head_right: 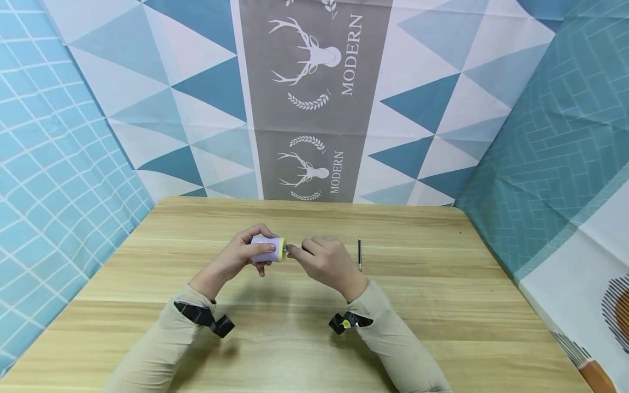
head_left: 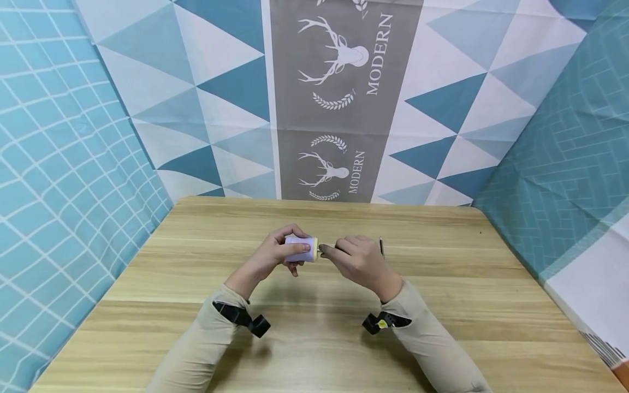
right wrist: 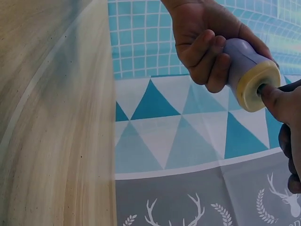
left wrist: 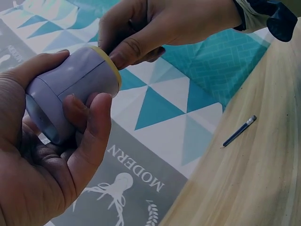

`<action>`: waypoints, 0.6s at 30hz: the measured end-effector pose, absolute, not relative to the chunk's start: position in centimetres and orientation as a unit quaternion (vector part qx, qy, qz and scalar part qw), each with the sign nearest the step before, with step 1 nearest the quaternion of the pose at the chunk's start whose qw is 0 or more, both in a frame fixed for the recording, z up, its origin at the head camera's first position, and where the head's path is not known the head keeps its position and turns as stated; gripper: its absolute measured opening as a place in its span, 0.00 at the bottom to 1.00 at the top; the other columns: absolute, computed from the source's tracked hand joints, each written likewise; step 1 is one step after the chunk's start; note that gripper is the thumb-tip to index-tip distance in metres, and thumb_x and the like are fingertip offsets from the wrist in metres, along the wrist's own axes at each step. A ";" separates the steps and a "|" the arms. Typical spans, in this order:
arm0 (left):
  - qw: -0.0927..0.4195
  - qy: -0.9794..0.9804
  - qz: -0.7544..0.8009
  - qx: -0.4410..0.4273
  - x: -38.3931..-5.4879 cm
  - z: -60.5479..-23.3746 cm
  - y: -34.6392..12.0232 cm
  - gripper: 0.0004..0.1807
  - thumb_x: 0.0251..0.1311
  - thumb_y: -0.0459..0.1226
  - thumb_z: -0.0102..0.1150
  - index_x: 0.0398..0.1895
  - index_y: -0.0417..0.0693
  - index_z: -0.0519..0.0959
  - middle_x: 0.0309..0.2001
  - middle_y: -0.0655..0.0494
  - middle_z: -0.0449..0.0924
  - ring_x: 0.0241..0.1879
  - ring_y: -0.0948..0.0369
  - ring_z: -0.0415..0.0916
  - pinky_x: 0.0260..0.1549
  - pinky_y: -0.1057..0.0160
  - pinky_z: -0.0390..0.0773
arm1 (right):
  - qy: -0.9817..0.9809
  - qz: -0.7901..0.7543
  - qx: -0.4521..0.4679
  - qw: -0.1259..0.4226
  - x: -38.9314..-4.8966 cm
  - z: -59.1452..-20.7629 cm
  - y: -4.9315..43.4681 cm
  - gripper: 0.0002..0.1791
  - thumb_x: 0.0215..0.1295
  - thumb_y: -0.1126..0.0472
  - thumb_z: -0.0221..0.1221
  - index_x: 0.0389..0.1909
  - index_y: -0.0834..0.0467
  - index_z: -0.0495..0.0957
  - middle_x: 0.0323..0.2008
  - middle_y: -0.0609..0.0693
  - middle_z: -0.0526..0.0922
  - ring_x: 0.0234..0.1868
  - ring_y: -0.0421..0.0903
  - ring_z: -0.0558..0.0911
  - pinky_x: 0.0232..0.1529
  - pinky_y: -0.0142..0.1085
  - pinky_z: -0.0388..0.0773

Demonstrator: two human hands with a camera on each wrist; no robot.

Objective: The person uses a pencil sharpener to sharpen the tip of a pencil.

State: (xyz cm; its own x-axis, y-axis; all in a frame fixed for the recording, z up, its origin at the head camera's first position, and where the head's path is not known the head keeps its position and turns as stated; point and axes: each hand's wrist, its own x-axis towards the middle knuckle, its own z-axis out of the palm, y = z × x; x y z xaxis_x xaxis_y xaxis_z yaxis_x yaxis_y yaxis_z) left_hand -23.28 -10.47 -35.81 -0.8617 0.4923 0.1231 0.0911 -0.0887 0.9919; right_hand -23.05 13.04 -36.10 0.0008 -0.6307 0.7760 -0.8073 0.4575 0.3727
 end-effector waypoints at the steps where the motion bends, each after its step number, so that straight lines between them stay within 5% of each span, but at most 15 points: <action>1: 0.141 0.661 0.703 0.223 -23.3 -35.8 -10.5 0.09 0.62 0.33 0.62 0.34 0.60 0.81 0.35 0.43 0.73 0.23 0.59 0.75 0.16 0.63 0.83 | -0.699 0.090 0.513 0.490 -23.1 -36.1 13.0 0.15 0.77 0.61 0.51 0.37 0.59 0.85 0.18 0.47 0.71 0.13 0.39 0.65 0.11 0.29 0.66; 5: 0.141 0.660 0.703 0.223 -23.4 -36.0 -10.5 0.08 0.62 0.33 0.63 0.35 0.60 0.81 0.35 0.43 0.73 0.22 0.58 0.75 0.16 0.64 0.82 | -0.700 0.105 0.513 0.486 -23.1 -36.4 12.8 0.15 0.78 0.59 0.50 0.36 0.59 0.83 0.17 0.45 0.67 0.11 0.37 0.59 0.09 0.27 0.58; 9: 0.149 0.652 0.713 0.211 -23.5 -36.4 -10.3 0.05 0.61 0.35 0.66 0.35 0.55 0.80 0.36 0.43 0.73 0.23 0.57 0.75 0.16 0.64 0.82 | -0.726 0.172 0.515 0.422 -23.1 -36.4 12.7 0.09 0.73 0.62 0.57 0.34 0.60 0.82 0.18 0.46 0.74 0.11 0.35 0.63 0.10 0.24 0.60; 14: 0.155 0.650 0.717 0.200 -23.8 -36.8 -9.9 0.05 0.61 0.33 0.65 0.35 0.53 0.79 0.36 0.42 0.73 0.23 0.57 0.76 0.15 0.64 0.82 | -0.785 0.289 0.475 0.273 -22.8 -35.6 12.8 0.04 0.58 0.69 0.68 0.29 0.59 0.82 0.22 0.46 0.83 0.15 0.33 0.68 0.15 0.26 0.66; 18: 0.152 0.659 0.709 0.199 -24.0 -37.0 -9.6 0.07 0.60 0.31 0.64 0.33 0.55 0.79 0.36 0.41 0.74 0.22 0.57 0.76 0.15 0.64 0.82 | -0.824 0.391 0.394 0.112 -22.8 -35.1 13.1 0.04 0.63 0.67 0.66 0.29 0.57 0.83 0.19 0.42 0.79 0.17 0.34 0.65 0.18 0.28 0.63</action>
State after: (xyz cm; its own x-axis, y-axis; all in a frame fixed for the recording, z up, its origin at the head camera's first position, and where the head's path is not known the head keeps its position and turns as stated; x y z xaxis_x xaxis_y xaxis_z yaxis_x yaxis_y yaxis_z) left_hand -23.97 -9.61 -36.99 -0.8746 0.4780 0.0809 0.0459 -0.0845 0.9954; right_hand -22.75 13.07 -35.11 -0.6643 -0.5616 0.4932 -0.7373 0.3842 -0.5556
